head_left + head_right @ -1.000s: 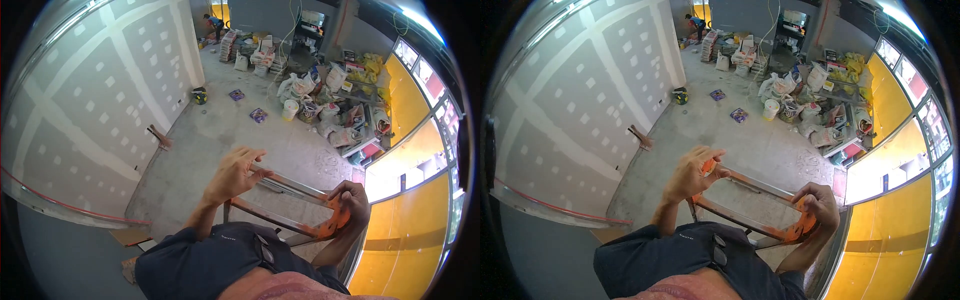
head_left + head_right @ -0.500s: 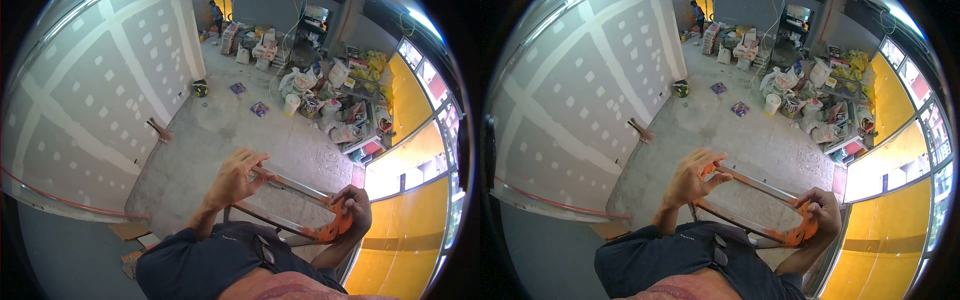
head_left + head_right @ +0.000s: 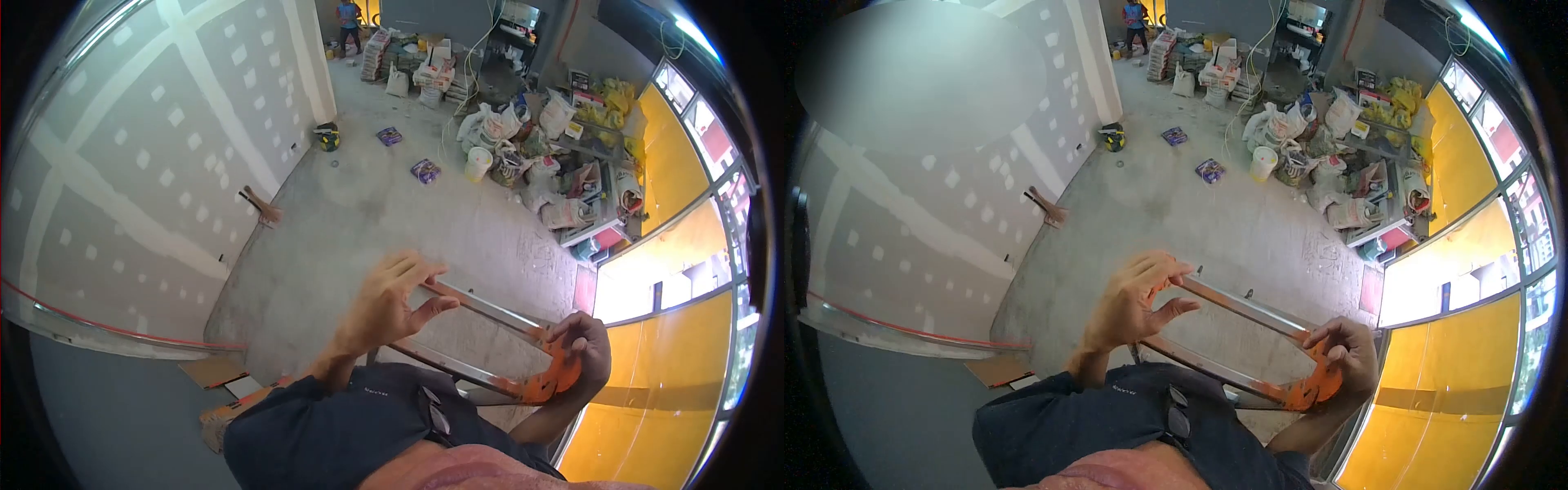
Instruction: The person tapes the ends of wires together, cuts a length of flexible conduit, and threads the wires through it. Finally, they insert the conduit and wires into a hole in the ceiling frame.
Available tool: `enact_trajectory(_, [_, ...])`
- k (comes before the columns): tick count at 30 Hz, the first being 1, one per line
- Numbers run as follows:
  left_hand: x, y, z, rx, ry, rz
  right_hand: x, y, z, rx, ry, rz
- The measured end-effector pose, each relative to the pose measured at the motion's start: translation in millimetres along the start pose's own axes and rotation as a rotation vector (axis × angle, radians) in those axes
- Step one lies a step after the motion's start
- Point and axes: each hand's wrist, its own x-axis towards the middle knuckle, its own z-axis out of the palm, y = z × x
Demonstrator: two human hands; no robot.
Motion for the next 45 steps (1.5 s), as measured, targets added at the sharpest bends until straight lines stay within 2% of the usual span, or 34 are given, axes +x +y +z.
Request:
enact_trajectory(2, [-1,-1,2,-0.012,0.016,-0.005,1,-1,-1,-0.011,0.013,-0.009])
enact_trajectory(4, [3,-1,2,-0.067,0.026,-0.004,-4,-3,-3,0.069,0.008,0.082])
enact_trajectory(6, [-2,-4,8,-0.101,0.054,-0.093,-10,8,-6,0.123,0.022,0.055])
enact_trajectory(7, [-4,-2,9,-0.115,0.041,-0.119,-8,25,-4,0.360,0.188,-0.141])
enact_trajectory(8, [-4,-2,8,-0.111,0.017,-0.165,-8,49,1,0.592,0.368,-0.329])
enact_trajectory(10, [0,-14,12,-0.138,0.006,-0.218,-32,191,-87,0.904,0.331,-0.160])
enact_trajectory(11, [-4,-18,18,-0.179,0.009,-0.255,-54,221,-78,0.921,0.429,-0.124])
enact_trajectory(12, [-4,-21,23,-0.271,0.049,-0.280,-80,260,-60,0.806,0.535,-0.075])
enact_trajectory(13, [1,-13,23,-0.362,0.088,-0.306,-110,292,-40,0.648,0.622,0.002])
enact_trajectory(14, [-2,-5,20,-0.319,0.045,-0.333,-145,321,-19,0.474,0.679,0.104])
enact_trajectory(17, [-2,-7,20,-0.242,0.041,-0.297,-250,422,66,0.037,0.650,0.426])
enact_trajectory(18, [-1,-9,22,-0.269,0.010,-0.282,-314,496,107,0.123,0.661,0.652])
enact_trajectory(20, [-5,-9,21,-0.177,-0.017,-0.294,-314,408,190,0.524,0.726,1.202])
enact_trajectory(22, [-4,-10,25,-0.188,-0.007,-0.297,-328,415,253,0.966,0.809,1.491])
enact_trajectory(23, [-3,-16,31,-0.185,0.019,-0.314,-307,393,267,1.141,0.715,1.344])
enact_trajectory(24, [-5,-18,32,-0.184,-0.042,-0.329,-291,368,275,1.317,0.624,1.196])
enact_trajectory(26, [-2,-20,30,-0.107,-0.006,-0.285,-302,419,322,1.353,0.564,1.024])
enact_trajectory(28, [0,-26,31,-0.089,-0.017,-0.308,-320,457,332,1.355,0.556,1.210])
enact_trajectory(29, [0,-29,29,-0.061,0.021,-0.338,-327,456,333,1.374,0.580,1.218])
enact_trajectory(31, [-9,-24,32,-0.065,0.001,-0.356,-345,458,333,1.025,0.828,1.420])
enact_trajectory(32, [-10,-26,33,-0.063,0.007,-0.379,-348,472,346,1.042,0.838,1.434])
enact_trajectory(34, [-11,-21,39,0.019,0.022,-0.372,-352,518,384,1.649,0.685,1.058])
enact_trajectory(35, [-11,-24,39,0.024,0.037,-0.368,-332,488,381,1.313,0.856,1.074])
enact_trajectory(36, [-11,-27,37,0.030,0.050,-0.367,-335,494,388,1.327,0.860,1.077])
enact_trajectory(38, [-6,-18,40,0.054,0.032,-0.357,-345,502,388,1.450,0.883,0.902])
enact_trajectory(39, [-6,-20,37,0.072,0.023,-0.364,-355,503,395,1.468,0.888,0.904])
enact_trajectory(41, [-8,-20,39,0.094,0.005,-0.365,-377,496,394,1.182,1.031,1.270])
enact_trajectory(43, [-7,-17,42,0.060,0.036,-0.333,-380,477,383,0.645,1.031,1.450])
enact_trajectory(44, [-6,-17,43,0.064,0.044,-0.317,-382,475,386,0.138,0.923,1.597])
enact_trajectory(45, [-7,-17,43,0.017,0.040,-0.348,-381,478,388,0.040,0.934,1.618])
